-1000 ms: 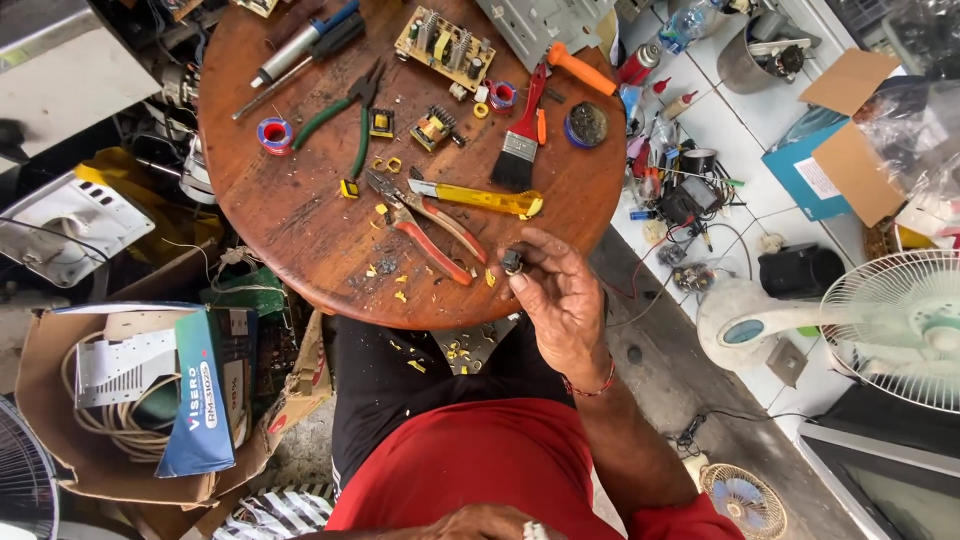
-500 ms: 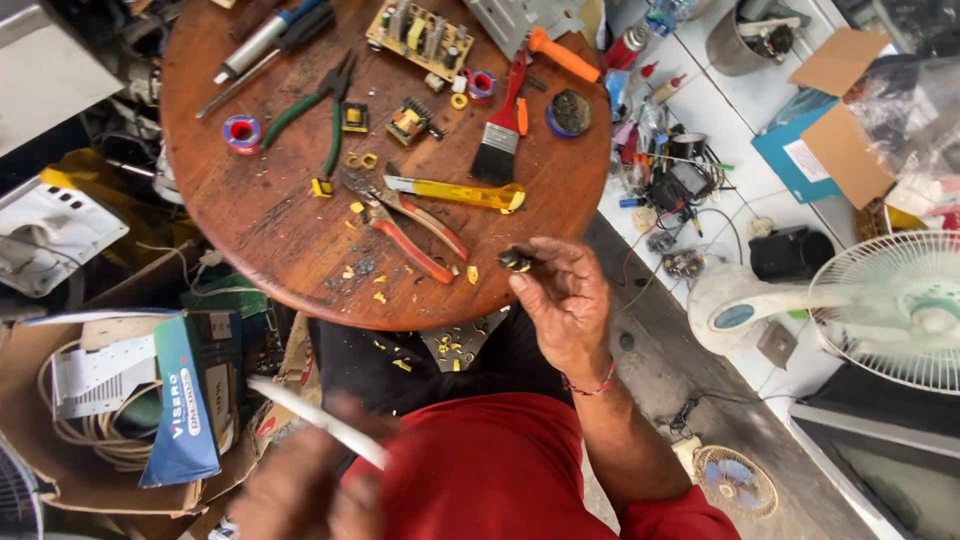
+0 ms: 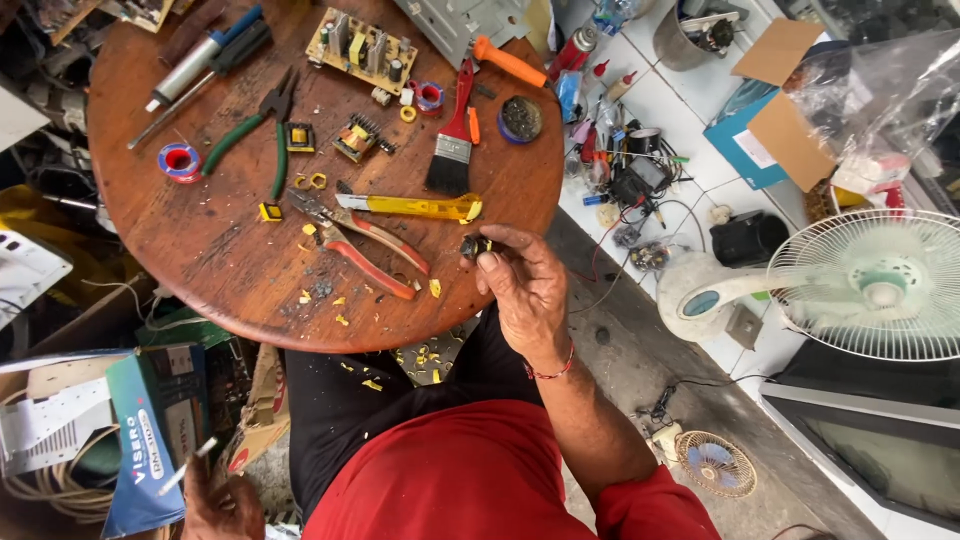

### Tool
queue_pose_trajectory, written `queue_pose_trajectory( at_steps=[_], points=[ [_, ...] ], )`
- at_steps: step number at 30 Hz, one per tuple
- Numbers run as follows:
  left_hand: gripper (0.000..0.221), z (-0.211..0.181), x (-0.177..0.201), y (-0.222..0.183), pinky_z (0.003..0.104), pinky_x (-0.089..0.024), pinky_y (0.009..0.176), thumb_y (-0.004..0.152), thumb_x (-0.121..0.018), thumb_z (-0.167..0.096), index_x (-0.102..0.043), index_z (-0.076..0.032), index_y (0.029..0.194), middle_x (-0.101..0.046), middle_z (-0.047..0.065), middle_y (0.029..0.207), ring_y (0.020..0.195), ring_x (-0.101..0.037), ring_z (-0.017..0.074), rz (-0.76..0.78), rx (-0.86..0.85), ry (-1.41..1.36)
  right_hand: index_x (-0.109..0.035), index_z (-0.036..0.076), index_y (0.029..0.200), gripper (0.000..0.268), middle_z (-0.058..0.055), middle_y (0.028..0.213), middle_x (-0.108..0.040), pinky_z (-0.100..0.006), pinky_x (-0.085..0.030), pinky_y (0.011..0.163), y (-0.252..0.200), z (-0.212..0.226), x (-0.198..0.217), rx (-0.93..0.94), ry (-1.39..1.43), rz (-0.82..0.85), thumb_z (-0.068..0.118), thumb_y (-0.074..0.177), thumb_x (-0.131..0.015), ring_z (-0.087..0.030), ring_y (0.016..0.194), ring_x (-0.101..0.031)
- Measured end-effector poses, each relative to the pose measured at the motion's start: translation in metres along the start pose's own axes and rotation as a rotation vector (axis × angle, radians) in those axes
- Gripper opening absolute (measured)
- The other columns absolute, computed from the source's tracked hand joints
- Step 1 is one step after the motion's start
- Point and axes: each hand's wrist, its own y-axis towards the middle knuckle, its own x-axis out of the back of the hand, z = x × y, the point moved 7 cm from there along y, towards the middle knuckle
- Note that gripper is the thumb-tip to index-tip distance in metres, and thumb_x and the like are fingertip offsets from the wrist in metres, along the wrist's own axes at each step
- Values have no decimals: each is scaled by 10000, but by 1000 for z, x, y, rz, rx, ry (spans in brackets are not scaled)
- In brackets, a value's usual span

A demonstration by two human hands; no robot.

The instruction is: Winding thin copper wire onto a small electronic core and stripping the wire ends using pliers.

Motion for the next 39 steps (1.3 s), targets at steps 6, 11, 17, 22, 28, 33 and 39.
queue_pose_trajectory(
  at_steps=[6,11,17,22,28,33,39],
  points=[
    [574,10,-22,-18,386,-543,584,1066,-651,-26,-539,87,1618,-702,289,1239,731,-672,319,40,0,-186,-629,-47,1288,290,-254,1165,-693,-246,-548,671,0,-9,7,-72,111,-44,89,1034,-663,-254,850,-716],
    [712,-5,-13,-5,436,-583,623,1047,-645,-136,-442,-55,1724,-725,272,923,686,-693,346,209,159,-78,-635,-72,1288,340,-238,1065,-712,-257,-555,679,-1,-8,8,-79,73,-59,135,1023,-680,-252,766,-710],
    [679,-22,-1,-3,422,-545,694,1005,-626,-180,-559,-99,1676,-755,174,991,747,-703,329,133,116,12,-591,-66,1352,356,-288,1032,-718,-254,-534,630,-3,-7,4,-124,125,-15,140,1064,-618,-309,947,-749],
    [694,-19,-5,-5,442,-575,717,1021,-645,-244,-541,-138,1699,-774,160,934,747,-722,333,165,136,77,-595,-51,1357,315,-229,1206,-661,-264,-585,647,-3,-10,1,-146,212,19,90,1076,-603,-346,1045,-747],
    [660,-22,-5,-6,420,-584,710,1002,-649,-175,-573,-77,1650,-765,178,1107,787,-727,296,125,89,-10,-607,-11,1326,262,-206,1241,-659,-251,-575,670,-1,5,-7,-41,115,68,79,1080,-612,-348,1072,-740],
    [664,-32,1,-3,420,-587,725,1011,-654,-178,-553,-95,1662,-755,171,1096,795,-727,290,152,122,-15,-599,2,1282,263,-203,1204,-666,-314,-599,795,0,7,-8,-57,122,40,36,1027,-657,-263,872,-679],
    [653,-36,0,-2,424,-597,660,1013,-618,-156,-508,-31,1645,-699,151,1366,839,-735,302,178,58,-16,-599,10,1218,223,-202,1189,-683,-261,-601,736,-1,15,-12,-28,63,46,24,1010,-677,-305,960,-753]
  ],
)
